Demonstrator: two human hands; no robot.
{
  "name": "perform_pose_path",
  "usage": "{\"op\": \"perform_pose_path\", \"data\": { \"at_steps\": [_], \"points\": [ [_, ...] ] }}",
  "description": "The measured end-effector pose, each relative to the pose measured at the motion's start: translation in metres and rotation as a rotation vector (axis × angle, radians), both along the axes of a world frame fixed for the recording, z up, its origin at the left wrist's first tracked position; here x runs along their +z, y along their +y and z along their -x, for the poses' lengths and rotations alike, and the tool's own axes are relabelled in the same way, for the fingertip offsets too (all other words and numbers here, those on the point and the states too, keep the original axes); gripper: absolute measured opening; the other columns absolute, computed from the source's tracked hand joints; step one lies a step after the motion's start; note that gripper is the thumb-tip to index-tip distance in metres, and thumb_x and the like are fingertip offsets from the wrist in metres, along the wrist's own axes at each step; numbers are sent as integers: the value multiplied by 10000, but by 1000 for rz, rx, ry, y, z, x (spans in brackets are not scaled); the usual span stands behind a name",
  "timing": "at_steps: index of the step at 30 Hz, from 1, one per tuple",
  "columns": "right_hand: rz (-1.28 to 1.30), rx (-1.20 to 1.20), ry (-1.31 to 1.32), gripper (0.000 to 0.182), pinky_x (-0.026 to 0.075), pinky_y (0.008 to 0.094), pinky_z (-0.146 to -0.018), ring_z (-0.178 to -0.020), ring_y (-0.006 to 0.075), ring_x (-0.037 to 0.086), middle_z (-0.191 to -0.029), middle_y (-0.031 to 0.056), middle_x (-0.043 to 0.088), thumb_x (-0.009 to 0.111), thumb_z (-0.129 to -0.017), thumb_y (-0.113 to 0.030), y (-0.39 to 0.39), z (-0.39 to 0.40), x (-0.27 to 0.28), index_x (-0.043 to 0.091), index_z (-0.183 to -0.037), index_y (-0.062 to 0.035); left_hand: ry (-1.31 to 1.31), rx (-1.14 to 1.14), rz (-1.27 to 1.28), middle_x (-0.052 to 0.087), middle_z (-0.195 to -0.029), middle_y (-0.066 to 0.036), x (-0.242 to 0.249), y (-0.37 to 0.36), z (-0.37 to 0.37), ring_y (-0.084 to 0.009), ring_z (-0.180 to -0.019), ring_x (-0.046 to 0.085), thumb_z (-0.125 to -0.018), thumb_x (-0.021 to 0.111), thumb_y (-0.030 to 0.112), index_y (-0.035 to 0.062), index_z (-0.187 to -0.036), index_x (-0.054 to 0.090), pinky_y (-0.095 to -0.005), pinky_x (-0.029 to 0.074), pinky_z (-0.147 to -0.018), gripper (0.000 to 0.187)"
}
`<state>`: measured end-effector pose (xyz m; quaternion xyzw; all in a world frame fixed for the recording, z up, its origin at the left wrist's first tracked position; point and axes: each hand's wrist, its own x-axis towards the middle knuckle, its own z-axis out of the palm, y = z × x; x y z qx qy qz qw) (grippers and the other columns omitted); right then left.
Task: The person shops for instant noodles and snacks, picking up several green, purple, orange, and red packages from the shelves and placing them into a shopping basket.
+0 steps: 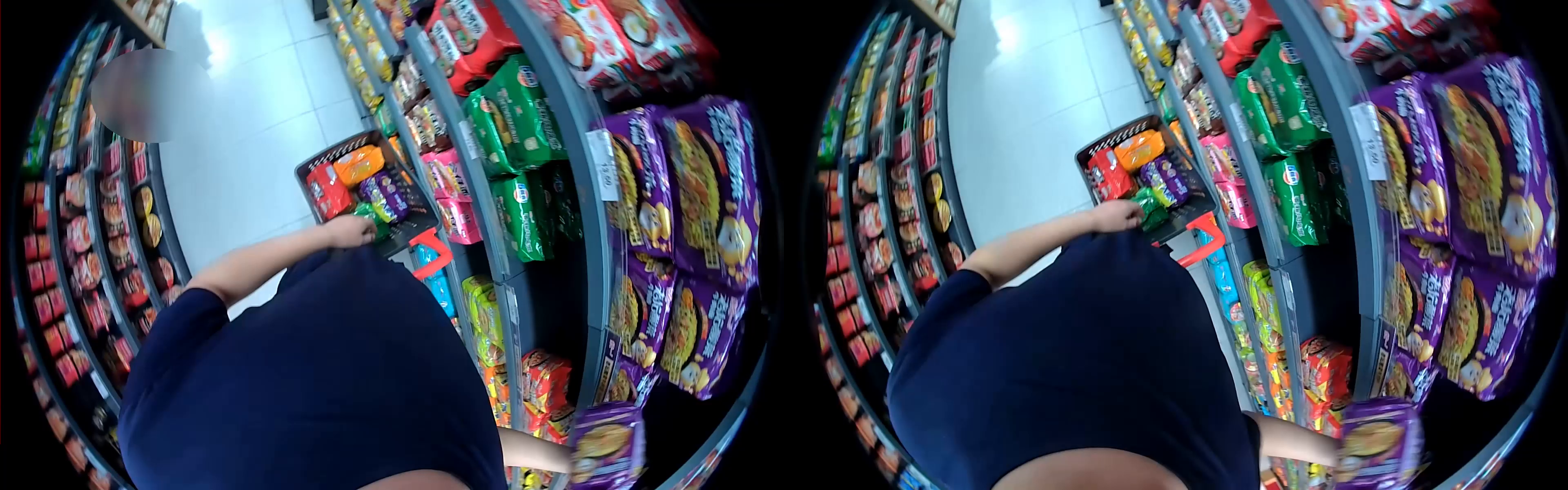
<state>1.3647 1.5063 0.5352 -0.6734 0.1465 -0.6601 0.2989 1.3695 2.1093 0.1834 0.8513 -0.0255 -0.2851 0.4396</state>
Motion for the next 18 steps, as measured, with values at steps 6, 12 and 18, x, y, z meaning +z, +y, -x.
{"op": "perform_pose_path", "data": {
  "at_steps": [6,12,18],
  "points": [
    [-107,348,337,206,517,317,-700,-777,204,632,-891,96,668,620,-887,-186,99,-28,-88,668,-943,6,57,-107,58,651,-1092,-177,12,-1,-11,-331,-1041,619,-932,541,298,43,-1161,604,-405,477,-915,348],
    [136,554,650,191,496,288,-690,-747,183,614,-868,78,660,588,-913,-168,196,-76,-145,664,-948,4,465,59,870,548,-1288,-123,71,-34,-42,-239,-1198,534,-992,281,609,45,-1390,426,-428,415,-1015,705],
    [-987,947,816,334,505,318,-828,-938,185,626,-1072,111,649,574,-978,-254,319,-111,-233,589,-1161,25,532,604,1082,479,-1435,-85,76,-48,-53,-224,-1317,438,-987,321,606,102,-1438,409,-444,297,-1112,681]
  ]
}}
